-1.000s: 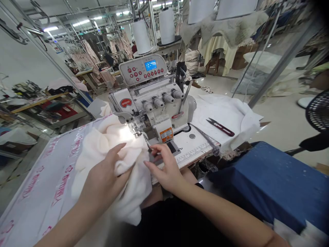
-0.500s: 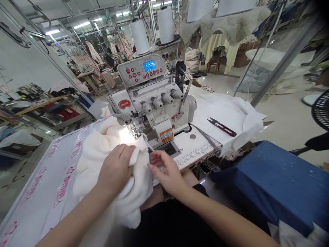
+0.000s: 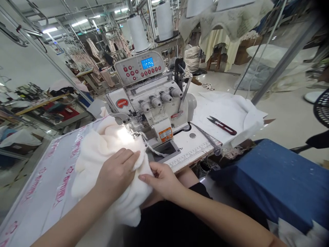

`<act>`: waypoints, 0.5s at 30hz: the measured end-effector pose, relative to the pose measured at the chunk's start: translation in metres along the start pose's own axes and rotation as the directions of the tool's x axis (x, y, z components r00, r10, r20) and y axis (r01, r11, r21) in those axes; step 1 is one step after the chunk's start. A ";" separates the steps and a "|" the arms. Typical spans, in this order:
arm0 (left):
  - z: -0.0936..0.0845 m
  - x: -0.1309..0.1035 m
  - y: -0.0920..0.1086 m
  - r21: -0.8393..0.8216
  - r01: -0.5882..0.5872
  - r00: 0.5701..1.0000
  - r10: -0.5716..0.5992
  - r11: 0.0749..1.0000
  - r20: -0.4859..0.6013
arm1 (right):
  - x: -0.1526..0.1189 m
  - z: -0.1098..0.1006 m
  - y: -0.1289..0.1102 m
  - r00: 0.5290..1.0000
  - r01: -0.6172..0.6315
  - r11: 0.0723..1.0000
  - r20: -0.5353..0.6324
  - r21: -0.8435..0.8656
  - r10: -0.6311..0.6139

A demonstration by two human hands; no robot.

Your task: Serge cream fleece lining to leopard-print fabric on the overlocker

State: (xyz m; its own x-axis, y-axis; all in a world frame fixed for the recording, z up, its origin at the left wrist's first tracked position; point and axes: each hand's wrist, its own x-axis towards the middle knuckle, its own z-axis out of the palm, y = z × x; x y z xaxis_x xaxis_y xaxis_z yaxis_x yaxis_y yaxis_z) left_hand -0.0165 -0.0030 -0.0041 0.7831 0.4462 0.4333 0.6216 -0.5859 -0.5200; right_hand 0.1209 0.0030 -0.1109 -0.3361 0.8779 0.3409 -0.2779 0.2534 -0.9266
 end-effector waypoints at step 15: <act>0.008 0.033 -0.014 0.248 0.090 0.980 -0.131 0.965 0.153 | 0.036 -0.005 -0.005 1.000 0.004 0.999 -0.003 0.046 -0.004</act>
State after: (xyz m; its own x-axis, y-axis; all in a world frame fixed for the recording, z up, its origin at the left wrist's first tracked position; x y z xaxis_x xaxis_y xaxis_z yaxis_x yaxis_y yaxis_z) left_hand 0.0011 0.0255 0.0115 0.6892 0.6172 0.3796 0.6754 -0.3574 -0.6451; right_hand 0.1149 0.0352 -0.0945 -0.3323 0.8780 0.3445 -0.3209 0.2382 -0.9167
